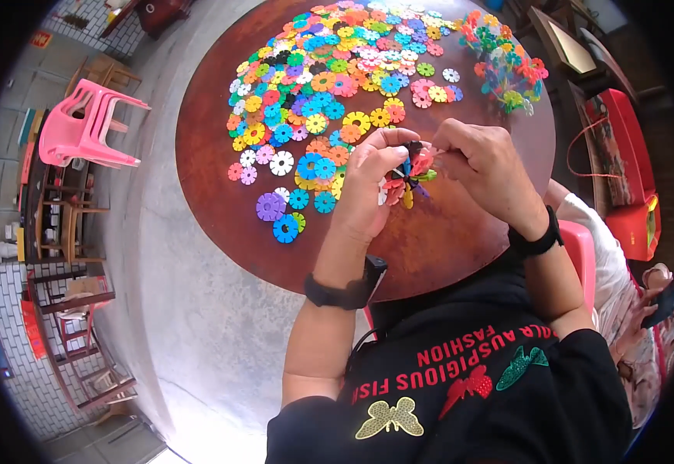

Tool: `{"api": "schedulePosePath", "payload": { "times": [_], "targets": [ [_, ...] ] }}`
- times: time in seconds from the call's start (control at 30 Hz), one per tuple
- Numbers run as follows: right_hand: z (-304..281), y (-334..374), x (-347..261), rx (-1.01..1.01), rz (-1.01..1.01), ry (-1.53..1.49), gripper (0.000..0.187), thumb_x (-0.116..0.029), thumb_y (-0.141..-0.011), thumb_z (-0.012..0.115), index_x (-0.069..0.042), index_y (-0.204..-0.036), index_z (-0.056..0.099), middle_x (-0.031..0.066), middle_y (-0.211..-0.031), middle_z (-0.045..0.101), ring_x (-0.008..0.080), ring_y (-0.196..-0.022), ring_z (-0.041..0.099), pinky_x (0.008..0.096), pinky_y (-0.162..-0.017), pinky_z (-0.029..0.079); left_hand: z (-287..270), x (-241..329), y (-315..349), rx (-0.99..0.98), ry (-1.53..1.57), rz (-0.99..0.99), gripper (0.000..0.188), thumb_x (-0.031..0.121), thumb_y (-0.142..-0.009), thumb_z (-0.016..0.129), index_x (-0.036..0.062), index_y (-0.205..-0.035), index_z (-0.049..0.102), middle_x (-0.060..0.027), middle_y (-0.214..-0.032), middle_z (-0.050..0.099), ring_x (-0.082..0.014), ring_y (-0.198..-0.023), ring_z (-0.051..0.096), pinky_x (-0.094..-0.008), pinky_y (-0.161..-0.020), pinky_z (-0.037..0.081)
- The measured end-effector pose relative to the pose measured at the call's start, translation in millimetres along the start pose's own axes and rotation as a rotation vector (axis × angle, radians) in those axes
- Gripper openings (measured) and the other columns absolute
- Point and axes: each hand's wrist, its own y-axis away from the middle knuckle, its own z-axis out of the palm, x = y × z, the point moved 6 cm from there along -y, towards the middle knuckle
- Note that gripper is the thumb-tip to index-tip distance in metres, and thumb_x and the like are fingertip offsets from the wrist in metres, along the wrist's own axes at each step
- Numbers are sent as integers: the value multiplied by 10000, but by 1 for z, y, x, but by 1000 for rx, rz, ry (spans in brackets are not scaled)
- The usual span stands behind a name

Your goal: Assembling snowflake-shaped interlocking building toys into a sphere.

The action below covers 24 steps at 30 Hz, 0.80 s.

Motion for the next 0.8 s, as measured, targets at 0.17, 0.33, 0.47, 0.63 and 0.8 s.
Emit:
{"api": "schedulePosePath", "payload": {
  "times": [0.17,0.33,0.47,0.63,0.8],
  "targets": [
    [9,3,6,6,-38,27,110,-30,-761,595,-9,-776,488,179,-637,531,367,-628,558,414,-546,425,6,0,0,19,57,-11,284,140,-813,520,-11,-1052,544,-68,-887,641,-38,-659,554,-151,-478,401],
    [9,2,9,63,-25,-4,123,-35,-754,604,-7,-767,485,171,-649,546,353,-634,568,401,-548,429,3,-4,-1,19,22,-14,349,217,-842,490,-13,-1102,534,-66,-903,635,-44,-674,561,-148,-462,377],
    [2,1,14,50,51,-78,104,-29,-754,600,-5,-752,499,157,-653,554,336,-630,574,386,-551,437,6,-3,1,-54,88,-33,547,447,-928,440,-29,-1190,505,-45,-933,631,-49,-715,579,-153,-460,386],
    [-1,7,11,-83,-16,-51,96,-30,-752,603,-1,-751,512,149,-667,563,323,-647,584,376,-567,445,6,-10,4,-123,110,-192,622,539,-931,406,12,-1254,481,-98,-993,605,-219,-771,630,-267,-558,508],
    [3,8,5,-172,-42,4,82,-40,-770,608,0,-788,539,143,-689,588,313,-658,598,367,-586,463,18,-26,5,-274,47,-288,397,328,-941,518,9,-1175,489,-110,-936,609,-177,-718,623,-274,-467,510]
  ]
}}
